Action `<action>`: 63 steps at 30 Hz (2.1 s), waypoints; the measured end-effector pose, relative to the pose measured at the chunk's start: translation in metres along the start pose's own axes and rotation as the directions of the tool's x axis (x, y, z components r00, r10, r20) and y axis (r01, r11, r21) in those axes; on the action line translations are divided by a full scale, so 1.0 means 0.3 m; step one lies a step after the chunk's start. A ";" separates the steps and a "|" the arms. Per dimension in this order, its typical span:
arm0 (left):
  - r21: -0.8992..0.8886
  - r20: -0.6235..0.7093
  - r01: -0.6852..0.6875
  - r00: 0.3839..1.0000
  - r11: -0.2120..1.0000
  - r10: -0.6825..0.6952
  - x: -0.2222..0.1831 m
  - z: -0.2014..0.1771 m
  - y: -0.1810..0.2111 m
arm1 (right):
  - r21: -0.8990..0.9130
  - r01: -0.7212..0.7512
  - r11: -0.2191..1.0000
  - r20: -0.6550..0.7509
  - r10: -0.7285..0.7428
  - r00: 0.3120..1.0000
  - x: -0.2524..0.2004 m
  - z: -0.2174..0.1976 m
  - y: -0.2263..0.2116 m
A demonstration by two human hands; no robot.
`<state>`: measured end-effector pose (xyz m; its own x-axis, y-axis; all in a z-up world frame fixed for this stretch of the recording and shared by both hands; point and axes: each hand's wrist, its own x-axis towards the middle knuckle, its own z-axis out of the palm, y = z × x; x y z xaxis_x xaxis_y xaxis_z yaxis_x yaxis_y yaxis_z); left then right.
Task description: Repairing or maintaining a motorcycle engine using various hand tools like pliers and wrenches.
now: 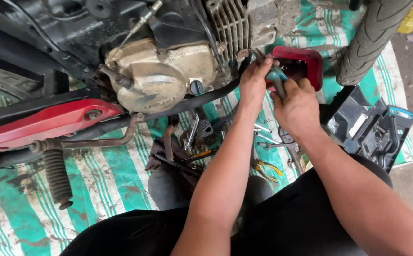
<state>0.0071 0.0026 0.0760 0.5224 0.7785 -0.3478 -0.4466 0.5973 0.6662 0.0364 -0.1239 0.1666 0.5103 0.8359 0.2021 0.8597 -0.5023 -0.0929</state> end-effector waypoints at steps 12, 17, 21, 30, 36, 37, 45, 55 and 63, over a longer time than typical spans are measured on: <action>0.364 0.056 -0.092 0.995 0.927 0.077 -0.073 0.035 0.142 | -0.001 -0.108 0.994 0.029 0.108 0.994 0.050 -0.010 -0.075; 0.521 0.051 -0.077 0.997 0.850 0.059 -0.077 0.049 0.188 | 0.011 -0.155 0.988 0.069 0.154 0.986 0.042 -0.049 -0.147; 0.618 0.071 -0.099 0.995 0.780 0.070 -0.136 0.062 0.280 | 0.069 -0.152 0.986 0.118 0.143 0.983 0.063 -0.105 -0.180; 0.627 0.031 -0.058 0.998 0.777 0.050 -0.133 0.073 0.282 | -0.206 0.078 0.975 0.027 -0.074 0.997 0.100 -0.083 -0.140; 0.032 -0.086 -0.010 0.996 0.999 0.013 -0.138 0.143 0.238 | -0.535 0.372 0.759 -0.023 -0.453 0.891 0.168 -0.096 -0.060; -0.155 -0.101 0.004 0.995 0.988 -0.020 -0.112 0.141 0.221 | -0.603 0.403 0.689 -0.022 -0.519 0.854 0.188 -0.088 -0.049; -0.546 -0.182 0.053 0.967 0.836 -0.180 -0.186 0.242 0.287 | -0.656 0.539 0.529 -0.028 -0.730 0.683 0.264 -0.144 -0.019; 0.182 -0.097 0.181 0.981 0.966 -0.165 -0.238 0.168 0.070 | -0.425 0.330 0.843 0.177 -0.280 0.944 0.098 -0.124 0.136; -0.398 0.246 -0.042 0.957 0.916 0.151 0.044 0.073 -0.381 | -0.452 0.524 0.721 -0.053 -0.609 0.791 0.196 -0.088 0.370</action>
<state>0.0808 -0.0596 0.0098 0.6120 0.7878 -0.0702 -0.7202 0.5918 0.3621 0.1613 -0.1365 0.1938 -0.1209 0.9557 0.2685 0.8769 -0.0240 0.4800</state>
